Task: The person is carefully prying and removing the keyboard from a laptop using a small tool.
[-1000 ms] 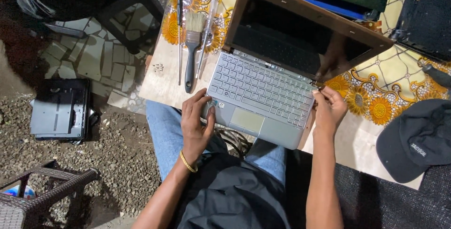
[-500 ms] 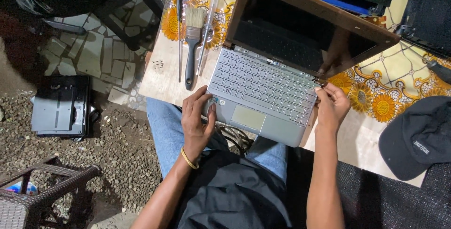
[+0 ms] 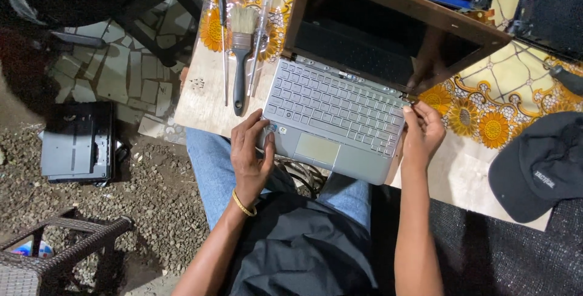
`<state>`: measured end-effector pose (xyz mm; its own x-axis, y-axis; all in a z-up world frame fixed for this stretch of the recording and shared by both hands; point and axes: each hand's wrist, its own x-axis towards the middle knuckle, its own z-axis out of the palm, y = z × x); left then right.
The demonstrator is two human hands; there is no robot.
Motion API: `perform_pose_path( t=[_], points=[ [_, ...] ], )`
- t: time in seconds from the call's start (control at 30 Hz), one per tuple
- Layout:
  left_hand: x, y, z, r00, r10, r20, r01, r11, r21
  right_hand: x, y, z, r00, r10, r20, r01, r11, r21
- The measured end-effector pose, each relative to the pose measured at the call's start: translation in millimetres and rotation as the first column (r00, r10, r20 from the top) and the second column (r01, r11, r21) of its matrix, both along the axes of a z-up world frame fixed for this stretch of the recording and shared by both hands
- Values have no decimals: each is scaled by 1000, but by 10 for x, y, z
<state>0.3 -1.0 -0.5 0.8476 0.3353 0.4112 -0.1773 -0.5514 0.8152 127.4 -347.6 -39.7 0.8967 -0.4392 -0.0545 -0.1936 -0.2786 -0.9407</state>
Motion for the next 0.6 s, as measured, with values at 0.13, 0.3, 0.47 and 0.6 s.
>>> perform_pose_path(
  t=[0.13, 0.3, 0.47, 0.6],
  points=[
    [1, -10, -61, 1000, 12, 8, -12, 999, 31, -105, 101, 158, 999, 26, 20, -26, 999, 29],
    [10, -16, -33, 1000, 10, 16, -11, 999, 46, -95, 140, 153, 999, -34, 28, 31, 995, 99],
    [10, -19, -24, 1000, 10, 12, -11, 999, 51, -55, 125, 69, 995, -39, 89, 35, 999, 40],
    [15, -23, -25, 1000, 10, 18, -11, 998, 55, -23, 125, 63, 994, -48, 99, 43, 998, 54]
  ],
)
